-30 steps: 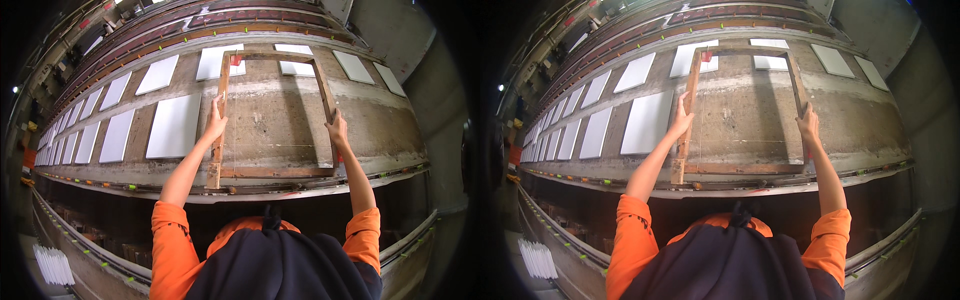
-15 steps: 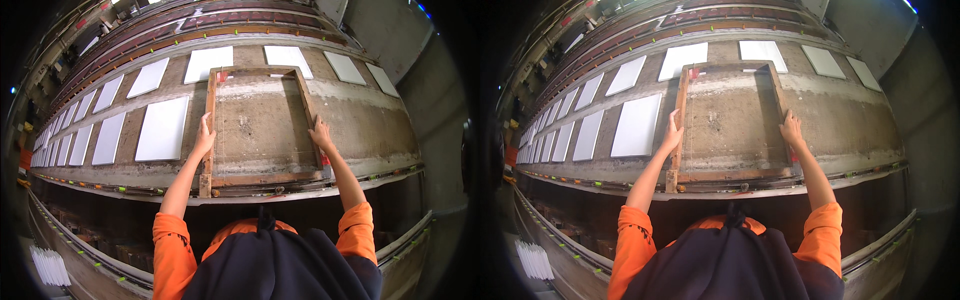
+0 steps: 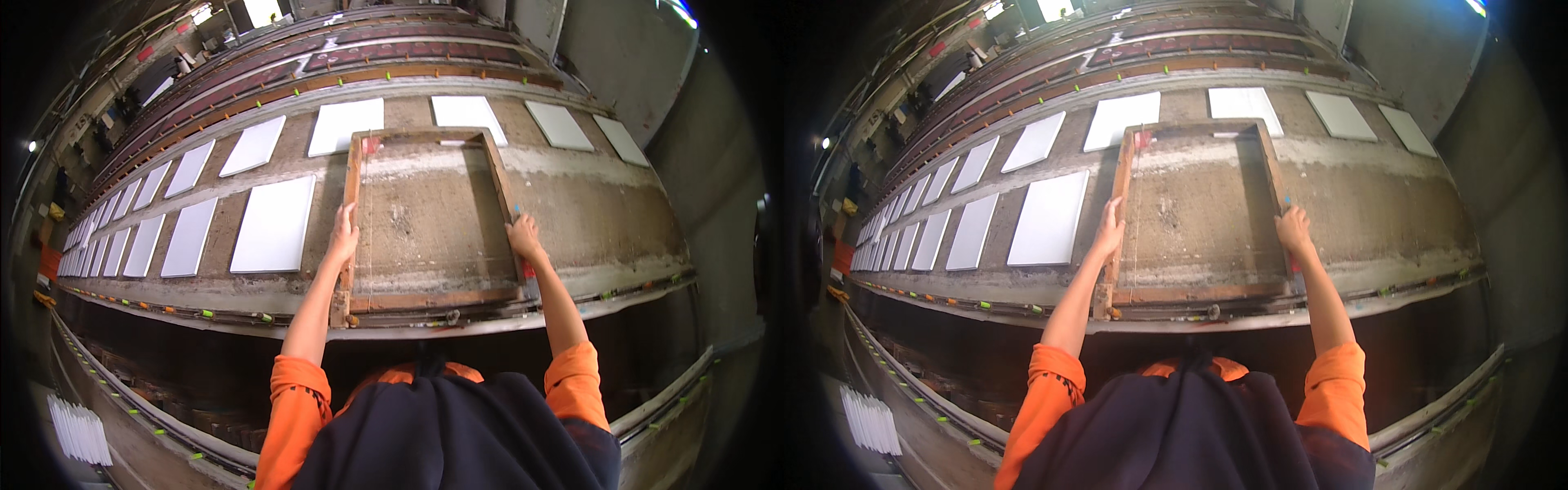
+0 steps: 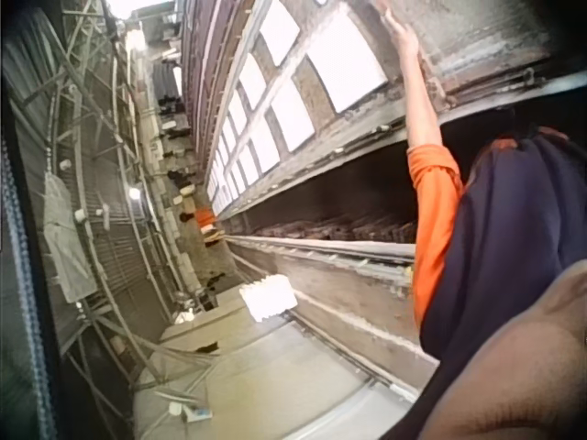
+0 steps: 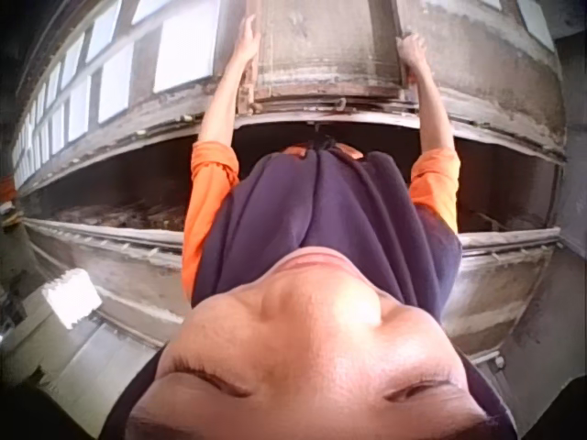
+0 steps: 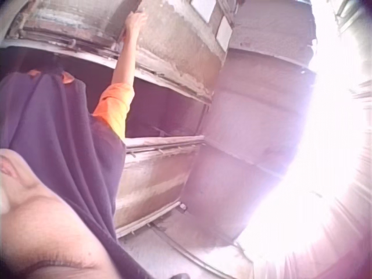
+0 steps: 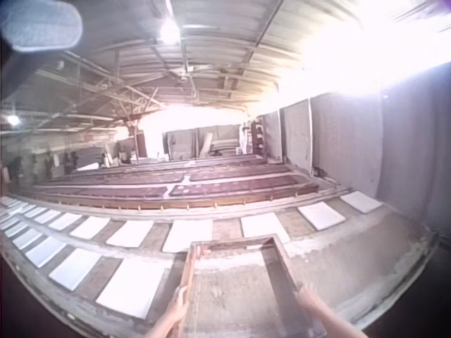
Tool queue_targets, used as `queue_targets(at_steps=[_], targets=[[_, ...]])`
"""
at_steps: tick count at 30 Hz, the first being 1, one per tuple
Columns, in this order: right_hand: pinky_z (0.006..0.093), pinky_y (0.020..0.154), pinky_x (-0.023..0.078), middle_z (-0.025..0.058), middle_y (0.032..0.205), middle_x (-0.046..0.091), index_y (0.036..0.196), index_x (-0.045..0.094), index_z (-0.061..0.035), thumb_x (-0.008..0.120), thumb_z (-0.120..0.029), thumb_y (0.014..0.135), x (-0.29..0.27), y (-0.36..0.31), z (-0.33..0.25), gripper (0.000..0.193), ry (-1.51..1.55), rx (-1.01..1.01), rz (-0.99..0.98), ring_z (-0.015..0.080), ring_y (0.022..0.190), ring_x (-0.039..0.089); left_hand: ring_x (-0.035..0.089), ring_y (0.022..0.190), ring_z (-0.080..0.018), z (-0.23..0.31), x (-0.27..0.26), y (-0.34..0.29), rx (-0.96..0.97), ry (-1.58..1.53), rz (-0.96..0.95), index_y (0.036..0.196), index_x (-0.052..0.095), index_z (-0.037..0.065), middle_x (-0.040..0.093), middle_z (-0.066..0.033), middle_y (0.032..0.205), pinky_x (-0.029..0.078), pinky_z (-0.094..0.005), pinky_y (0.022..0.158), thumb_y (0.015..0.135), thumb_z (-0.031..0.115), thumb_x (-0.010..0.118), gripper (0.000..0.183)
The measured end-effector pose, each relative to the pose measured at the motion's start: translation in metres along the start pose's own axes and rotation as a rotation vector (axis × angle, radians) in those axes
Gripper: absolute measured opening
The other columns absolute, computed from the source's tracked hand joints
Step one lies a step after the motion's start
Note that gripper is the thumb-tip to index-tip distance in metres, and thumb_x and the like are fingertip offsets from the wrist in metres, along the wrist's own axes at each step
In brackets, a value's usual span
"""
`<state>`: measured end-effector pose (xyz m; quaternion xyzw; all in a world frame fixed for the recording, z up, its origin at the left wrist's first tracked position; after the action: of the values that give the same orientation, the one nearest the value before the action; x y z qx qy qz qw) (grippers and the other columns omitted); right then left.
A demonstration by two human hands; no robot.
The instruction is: The person repeatedly picks up white square tiles from a stack and places them into a wooden frame on a conveyor belt. The person aligns the tiles within the frame and then moves the frame along the belt to the next position. This process is repeated continuously throughout the video.
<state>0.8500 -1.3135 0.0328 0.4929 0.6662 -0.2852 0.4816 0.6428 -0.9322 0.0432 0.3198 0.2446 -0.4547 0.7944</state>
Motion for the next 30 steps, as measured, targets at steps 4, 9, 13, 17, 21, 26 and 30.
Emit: queue_targets(at_steps=[4,9,13,17,21,26,30], targets=[[0.0517,0.088,0.038,0.0329,0.112,0.042,0.110,0.036,0.0099,0.056,-0.029,0.084,-0.002,-0.002,0.006,0.051,0.010,0.050,0.000,0.0508,0.103,0.043,0.029,0.125,-0.0441,0.020,0.003,0.000,-0.124,0.132,-0.084,0.130,0.030,0.014,0.020,-0.0276,0.138,0.038,-0.0459,0.097,0.081,0.000,0.049,0.054],[0.0504,0.084,0.042,0.0311,0.109,0.043,0.110,0.036,0.0125,0.055,-0.024,0.085,-0.011,-0.014,-0.006,0.047,-0.021,0.039,0.032,0.0486,0.097,0.049,0.042,0.113,-0.0453,0.043,0.009,-0.021,-0.172,0.573,-0.057,0.124,0.036,0.009,0.024,-0.0306,0.133,0.047,-0.0461,0.087,0.081,0.006,0.049,0.045],[0.0503,0.084,0.042,0.0317,0.109,0.043,0.111,0.036,0.0116,0.055,-0.022,0.085,-0.010,-0.013,-0.012,0.046,0.030,0.009,0.016,0.0489,0.096,0.049,0.041,0.115,-0.0434,0.041,0.006,-0.023,-0.197,0.629,-0.053,0.122,0.039,0.007,0.025,-0.0299,0.133,0.045,-0.0459,0.090,0.081,0.008,0.050,0.042],[0.0502,0.083,0.043,0.0311,0.110,0.043,0.112,0.036,0.0097,0.054,-0.021,0.086,-0.011,-0.017,-0.015,0.044,0.003,0.033,0.059,0.0492,0.097,0.049,0.037,0.119,-0.0438,0.040,0.004,-0.023,-0.178,0.572,-0.058,0.122,0.039,0.008,0.023,-0.0304,0.135,0.042,-0.0461,0.094,0.082,0.012,0.051,0.042],[0.0522,0.085,0.040,0.0302,0.114,0.043,0.113,0.037,0.0063,0.053,-0.028,0.086,-0.012,-0.015,-0.011,0.046,0.034,0.042,-0.017,0.0514,0.101,0.044,0.027,0.126,-0.0450,0.026,-0.002,-0.024,-0.225,0.231,-0.098,0.125,0.037,0.012,0.017,-0.0314,0.137,0.030,-0.0482,0.102,0.085,0.016,0.051,0.043],[0.0500,0.089,0.038,0.0262,0.122,0.043,0.132,0.028,0.0031,0.056,-0.032,0.084,-0.058,-0.016,-0.063,0.065,-0.198,0.143,0.134,0.0424,0.113,0.041,0.008,0.134,-0.0395,0.025,-0.068,-0.042,-0.096,-0.158,-0.045,0.130,0.036,0.017,0.008,-0.0250,0.144,0.014,-0.0486,0.107,0.087,0.022,0.053,0.046],[0.0456,0.085,0.041,0.0253,0.115,0.047,0.126,0.040,0.0008,0.057,-0.019,0.084,-0.065,-0.036,-0.249,0.049,0.027,-0.264,0.362,0.0398,0.102,0.049,0.024,0.131,-0.0305,-0.004,-0.217,-0.099,-0.010,-0.101,0.483,0.122,0.047,0.010,0.038,-0.0133,0.133,0.019,-0.0442,0.106,0.086,0.010,0.053,0.037]])
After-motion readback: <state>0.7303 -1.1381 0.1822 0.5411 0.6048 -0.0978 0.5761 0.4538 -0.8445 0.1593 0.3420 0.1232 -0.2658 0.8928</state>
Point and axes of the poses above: each hand's wrist, its own y-axis towards the middle knuckle, its own x-axis out of the palm, z = x × y, the point moved 8 cm from there along y, towards the middle knuckle
